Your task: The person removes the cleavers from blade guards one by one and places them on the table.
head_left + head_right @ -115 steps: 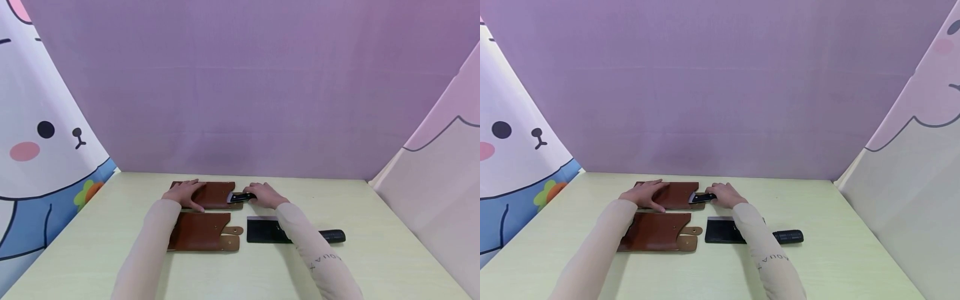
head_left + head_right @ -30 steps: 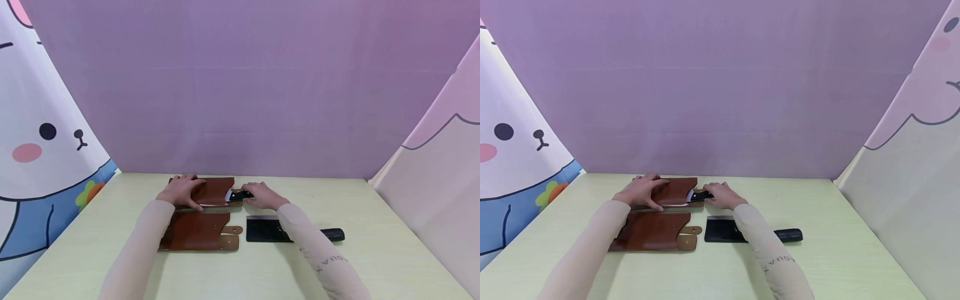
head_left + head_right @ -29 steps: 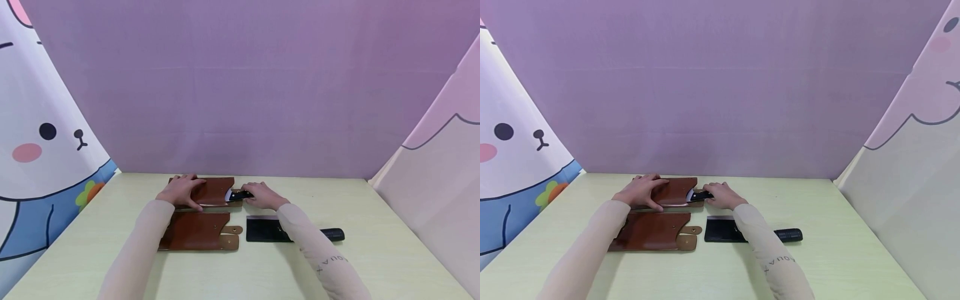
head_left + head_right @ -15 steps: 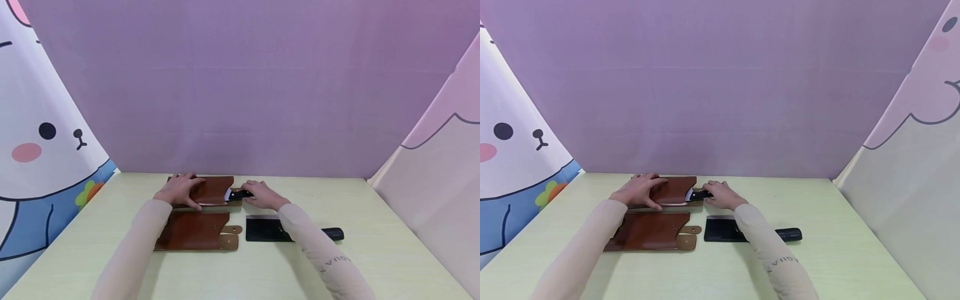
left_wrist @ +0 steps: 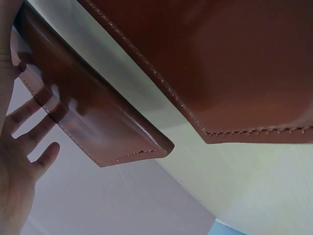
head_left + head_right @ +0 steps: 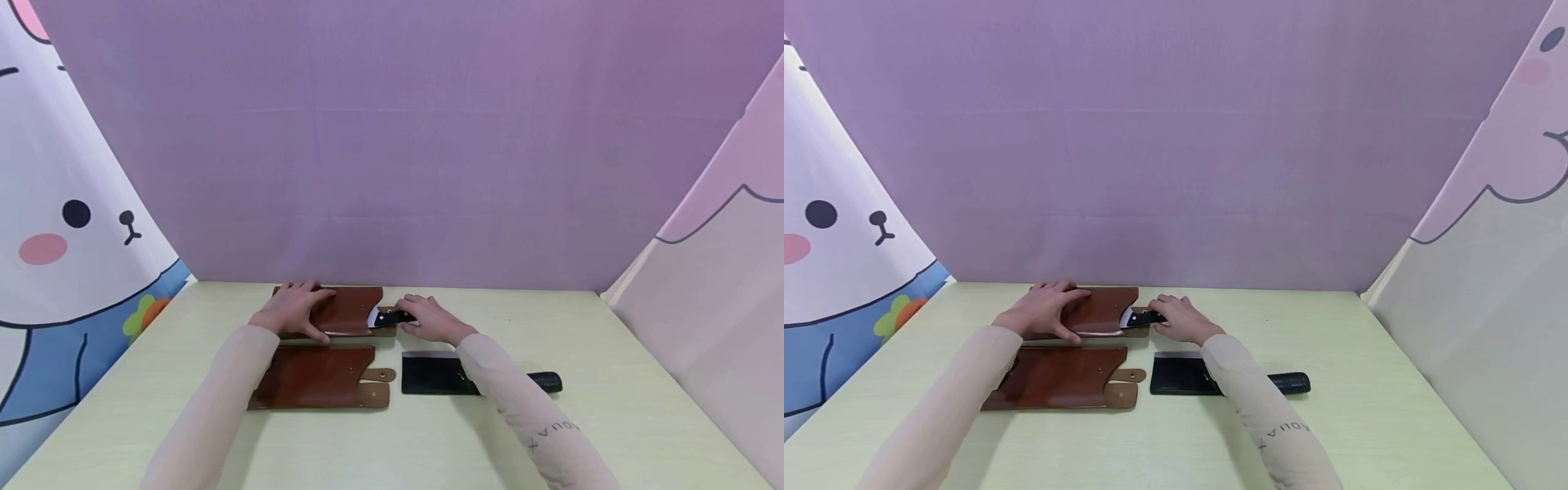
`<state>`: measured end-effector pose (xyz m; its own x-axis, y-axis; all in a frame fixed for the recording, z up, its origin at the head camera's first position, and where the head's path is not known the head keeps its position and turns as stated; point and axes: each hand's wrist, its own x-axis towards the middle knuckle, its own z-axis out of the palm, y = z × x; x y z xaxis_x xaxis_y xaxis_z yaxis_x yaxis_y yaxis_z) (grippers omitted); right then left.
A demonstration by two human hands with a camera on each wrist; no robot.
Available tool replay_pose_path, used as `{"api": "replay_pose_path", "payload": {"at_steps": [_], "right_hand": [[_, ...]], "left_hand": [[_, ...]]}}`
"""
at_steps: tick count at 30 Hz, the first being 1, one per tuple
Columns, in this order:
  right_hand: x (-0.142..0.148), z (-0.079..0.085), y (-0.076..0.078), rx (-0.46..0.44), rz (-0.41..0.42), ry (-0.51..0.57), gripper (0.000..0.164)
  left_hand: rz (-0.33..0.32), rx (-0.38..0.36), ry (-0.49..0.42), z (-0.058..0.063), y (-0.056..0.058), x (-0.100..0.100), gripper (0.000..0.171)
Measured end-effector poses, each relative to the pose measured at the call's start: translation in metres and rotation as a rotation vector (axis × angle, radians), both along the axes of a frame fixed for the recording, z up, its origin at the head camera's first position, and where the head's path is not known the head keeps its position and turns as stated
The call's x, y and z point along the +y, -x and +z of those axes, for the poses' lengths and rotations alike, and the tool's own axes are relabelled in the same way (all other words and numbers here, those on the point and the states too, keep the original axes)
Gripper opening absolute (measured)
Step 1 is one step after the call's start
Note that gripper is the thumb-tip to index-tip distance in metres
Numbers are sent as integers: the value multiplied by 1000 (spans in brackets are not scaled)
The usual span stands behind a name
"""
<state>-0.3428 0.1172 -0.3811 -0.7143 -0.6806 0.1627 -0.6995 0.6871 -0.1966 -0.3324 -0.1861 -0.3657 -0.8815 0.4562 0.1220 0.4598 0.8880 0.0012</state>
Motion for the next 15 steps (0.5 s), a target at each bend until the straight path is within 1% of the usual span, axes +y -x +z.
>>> {"api": "replay_pose_path", "payload": {"at_steps": [6,15], "right_hand": [[2,0,0,-4,-1,6,26],[5,1,-2,-3,-4,7,26]], "left_hand": [[-6,3,4,2,-1,1,100],[2,15,7,0,-1,-4,99]]}}
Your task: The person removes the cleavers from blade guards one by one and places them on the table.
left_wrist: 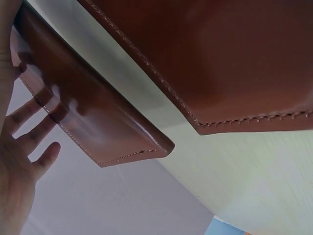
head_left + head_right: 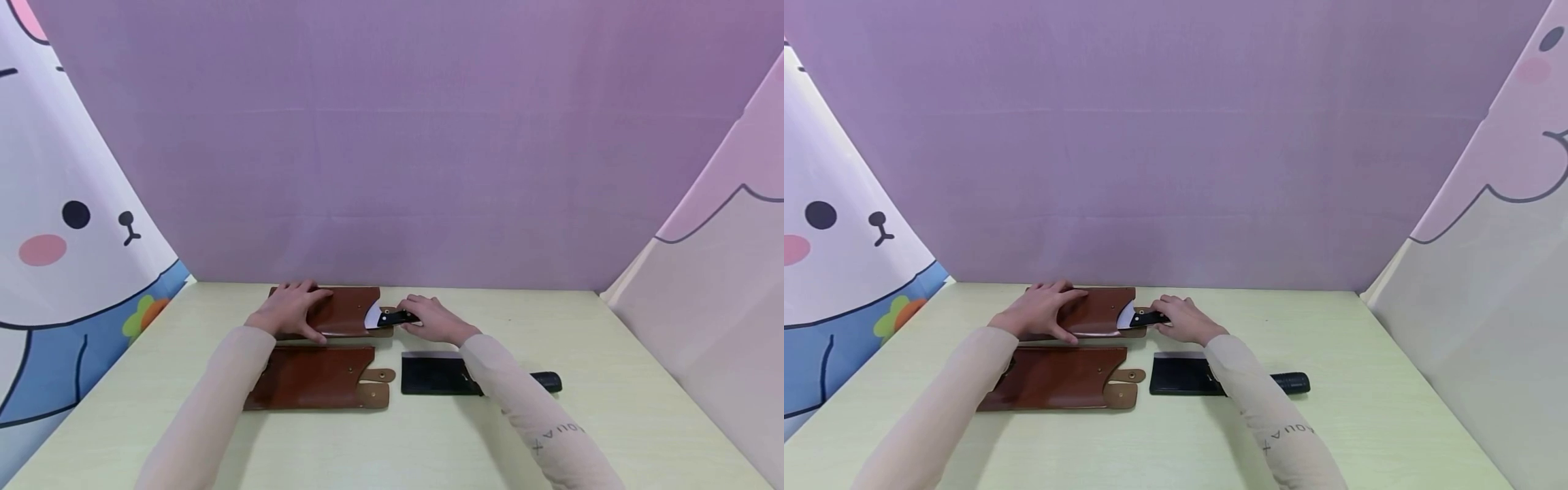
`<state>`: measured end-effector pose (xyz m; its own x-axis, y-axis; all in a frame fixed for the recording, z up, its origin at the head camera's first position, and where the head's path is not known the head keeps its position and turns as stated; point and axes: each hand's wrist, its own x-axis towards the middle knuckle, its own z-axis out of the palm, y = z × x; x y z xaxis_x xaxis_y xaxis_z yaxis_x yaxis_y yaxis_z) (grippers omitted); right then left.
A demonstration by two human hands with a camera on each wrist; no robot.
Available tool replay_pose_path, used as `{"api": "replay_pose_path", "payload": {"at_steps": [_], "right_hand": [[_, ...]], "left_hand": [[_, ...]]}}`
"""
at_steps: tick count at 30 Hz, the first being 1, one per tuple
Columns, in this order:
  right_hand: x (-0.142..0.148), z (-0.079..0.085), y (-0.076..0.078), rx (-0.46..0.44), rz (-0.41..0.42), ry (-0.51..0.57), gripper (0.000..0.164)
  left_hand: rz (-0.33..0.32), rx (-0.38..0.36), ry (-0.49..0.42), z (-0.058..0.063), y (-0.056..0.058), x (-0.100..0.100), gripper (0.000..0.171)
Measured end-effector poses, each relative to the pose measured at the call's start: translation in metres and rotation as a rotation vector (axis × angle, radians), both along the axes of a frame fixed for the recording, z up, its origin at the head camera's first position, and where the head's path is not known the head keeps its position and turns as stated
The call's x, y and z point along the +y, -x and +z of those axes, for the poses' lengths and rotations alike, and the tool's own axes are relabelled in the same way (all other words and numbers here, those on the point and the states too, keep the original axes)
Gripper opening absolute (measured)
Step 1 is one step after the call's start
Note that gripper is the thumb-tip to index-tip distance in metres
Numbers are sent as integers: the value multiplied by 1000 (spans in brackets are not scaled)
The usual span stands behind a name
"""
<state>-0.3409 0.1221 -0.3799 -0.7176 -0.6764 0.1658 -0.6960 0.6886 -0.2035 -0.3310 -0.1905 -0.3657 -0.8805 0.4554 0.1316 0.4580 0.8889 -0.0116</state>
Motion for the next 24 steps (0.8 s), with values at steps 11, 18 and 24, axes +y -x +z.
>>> {"api": "replay_pose_path", "payload": {"at_steps": [11,18,24], "right_hand": [[3,0,-1,-10,3,-3,25],[6,0,-1,6,20,10,22],[9,0,-2,-11,11,16,21]], "left_hand": [[-14,-1,-5,1,-2,-1,100],[-15,3,0,0,-2,-1,99],[-17,-1,-2,0,-2,-2,99]]}}
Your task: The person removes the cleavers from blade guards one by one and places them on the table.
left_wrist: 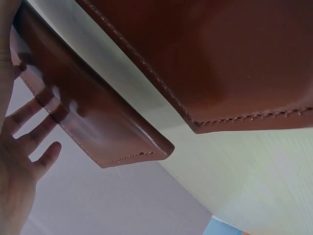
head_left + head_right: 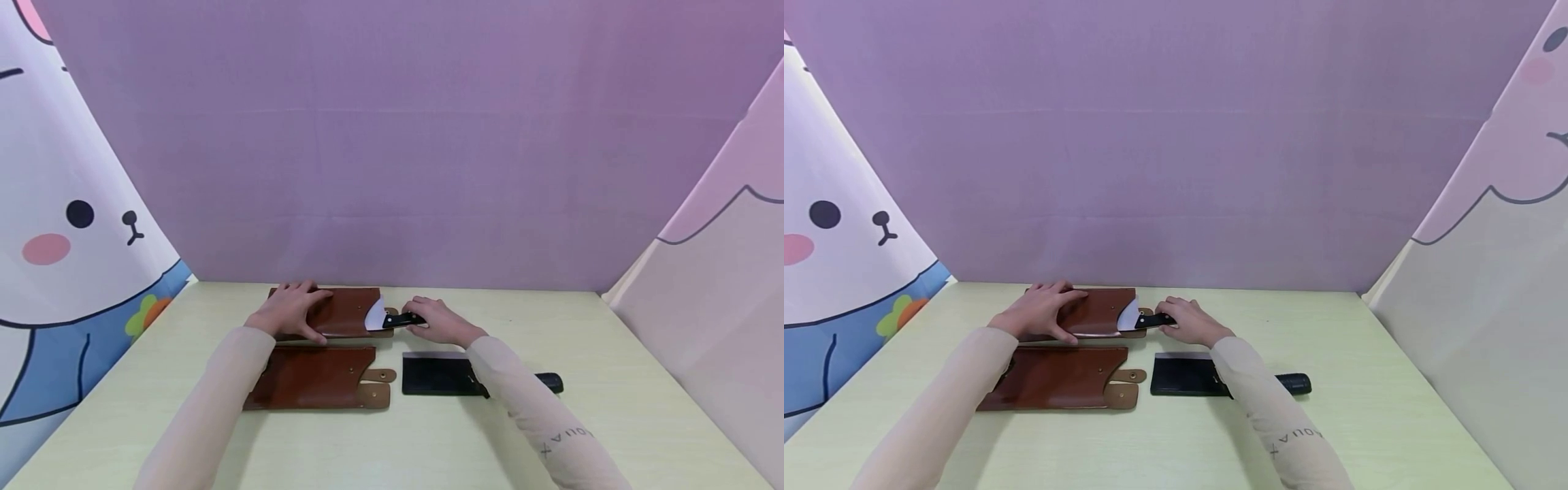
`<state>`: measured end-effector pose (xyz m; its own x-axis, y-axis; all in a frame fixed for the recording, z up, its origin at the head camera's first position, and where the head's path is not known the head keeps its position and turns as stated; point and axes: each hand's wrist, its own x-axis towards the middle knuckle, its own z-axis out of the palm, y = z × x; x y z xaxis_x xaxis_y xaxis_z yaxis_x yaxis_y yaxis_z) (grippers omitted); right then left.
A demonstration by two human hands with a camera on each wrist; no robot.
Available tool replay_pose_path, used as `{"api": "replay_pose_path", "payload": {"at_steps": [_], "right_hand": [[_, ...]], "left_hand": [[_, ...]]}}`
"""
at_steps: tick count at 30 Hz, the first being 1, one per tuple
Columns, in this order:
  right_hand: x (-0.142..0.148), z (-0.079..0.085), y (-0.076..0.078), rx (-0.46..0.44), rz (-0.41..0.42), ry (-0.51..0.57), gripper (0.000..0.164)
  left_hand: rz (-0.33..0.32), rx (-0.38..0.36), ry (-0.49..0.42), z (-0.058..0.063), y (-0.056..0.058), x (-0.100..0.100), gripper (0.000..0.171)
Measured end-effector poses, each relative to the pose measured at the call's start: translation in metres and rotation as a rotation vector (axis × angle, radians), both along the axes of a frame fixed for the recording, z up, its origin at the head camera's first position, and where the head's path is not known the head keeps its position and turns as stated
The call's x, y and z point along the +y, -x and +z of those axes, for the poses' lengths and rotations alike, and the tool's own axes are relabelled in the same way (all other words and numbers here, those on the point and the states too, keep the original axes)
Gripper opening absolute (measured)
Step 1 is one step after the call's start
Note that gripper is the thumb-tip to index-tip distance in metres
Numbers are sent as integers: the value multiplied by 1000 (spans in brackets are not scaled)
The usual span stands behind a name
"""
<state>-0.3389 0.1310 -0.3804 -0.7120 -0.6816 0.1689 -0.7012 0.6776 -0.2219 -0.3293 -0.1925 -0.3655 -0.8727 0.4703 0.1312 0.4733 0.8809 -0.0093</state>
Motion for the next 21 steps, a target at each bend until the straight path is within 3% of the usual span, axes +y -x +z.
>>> {"api": "replay_pose_path", "payload": {"at_steps": [21], "right_hand": [[16,0,0,19,35,15,21]], "left_hand": [[-9,-1,-1,0,-2,0,97]]}}
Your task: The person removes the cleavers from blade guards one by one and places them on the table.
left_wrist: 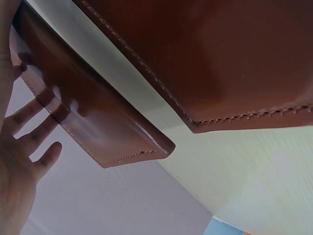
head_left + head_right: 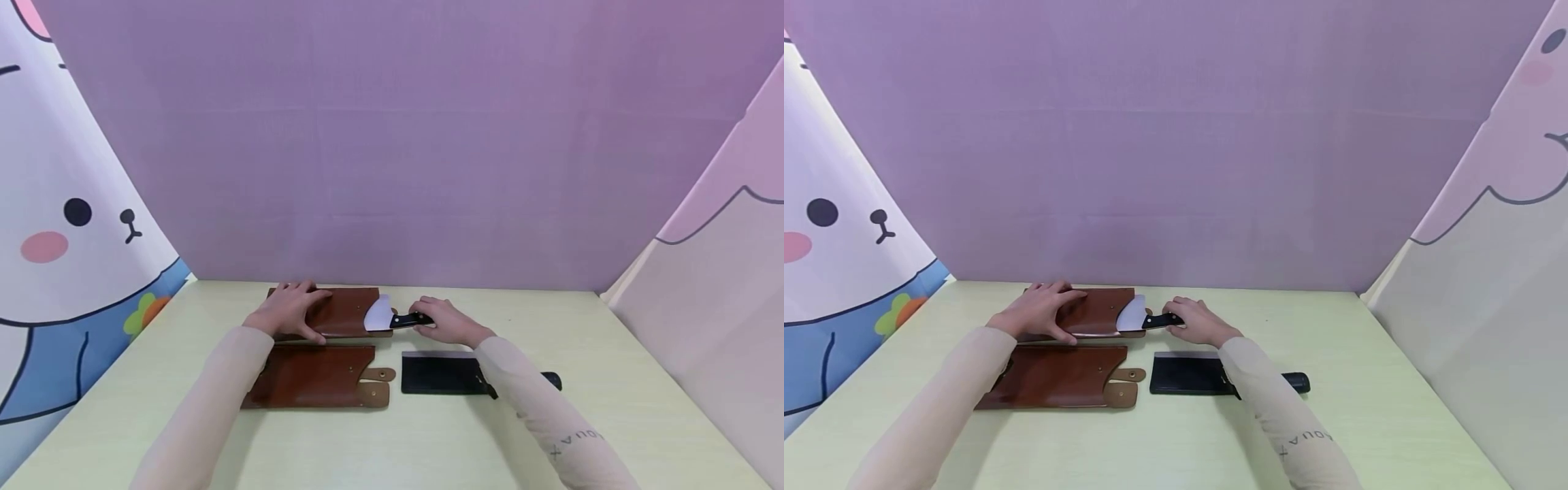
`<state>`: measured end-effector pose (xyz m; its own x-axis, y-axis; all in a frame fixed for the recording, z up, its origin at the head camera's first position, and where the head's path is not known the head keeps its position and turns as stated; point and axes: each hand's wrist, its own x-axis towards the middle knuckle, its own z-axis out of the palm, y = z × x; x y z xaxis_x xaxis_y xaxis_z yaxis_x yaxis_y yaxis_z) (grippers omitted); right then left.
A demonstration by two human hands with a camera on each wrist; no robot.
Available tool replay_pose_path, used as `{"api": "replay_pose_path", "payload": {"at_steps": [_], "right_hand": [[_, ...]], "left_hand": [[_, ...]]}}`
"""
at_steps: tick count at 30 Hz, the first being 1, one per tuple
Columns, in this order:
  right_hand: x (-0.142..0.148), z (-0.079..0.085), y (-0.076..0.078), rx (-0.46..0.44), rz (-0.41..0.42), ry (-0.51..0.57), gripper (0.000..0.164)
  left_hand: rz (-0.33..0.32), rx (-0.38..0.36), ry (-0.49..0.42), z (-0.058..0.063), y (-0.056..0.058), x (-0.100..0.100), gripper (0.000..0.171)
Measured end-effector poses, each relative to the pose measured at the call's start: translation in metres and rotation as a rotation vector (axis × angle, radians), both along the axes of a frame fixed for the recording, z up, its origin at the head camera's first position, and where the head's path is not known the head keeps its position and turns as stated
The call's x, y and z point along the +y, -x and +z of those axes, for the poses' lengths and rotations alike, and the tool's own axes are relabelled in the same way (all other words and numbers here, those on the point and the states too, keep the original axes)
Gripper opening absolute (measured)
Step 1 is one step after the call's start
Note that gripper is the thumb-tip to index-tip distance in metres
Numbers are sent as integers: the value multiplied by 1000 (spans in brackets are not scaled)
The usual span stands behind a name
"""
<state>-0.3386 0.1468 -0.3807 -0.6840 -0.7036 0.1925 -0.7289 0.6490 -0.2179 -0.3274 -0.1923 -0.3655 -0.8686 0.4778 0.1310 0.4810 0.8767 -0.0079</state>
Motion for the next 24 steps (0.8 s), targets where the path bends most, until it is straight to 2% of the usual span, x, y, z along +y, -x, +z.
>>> {"api": "replay_pose_path", "payload": {"at_steps": [9,24], "right_hand": [[8,1,0,8,16,11,23],[18,2,-4,7,15,31,22]], "left_hand": [[-15,6,-24,0,0,-2,95],[-7,-3,-4,4,-4,-1,97]]}}
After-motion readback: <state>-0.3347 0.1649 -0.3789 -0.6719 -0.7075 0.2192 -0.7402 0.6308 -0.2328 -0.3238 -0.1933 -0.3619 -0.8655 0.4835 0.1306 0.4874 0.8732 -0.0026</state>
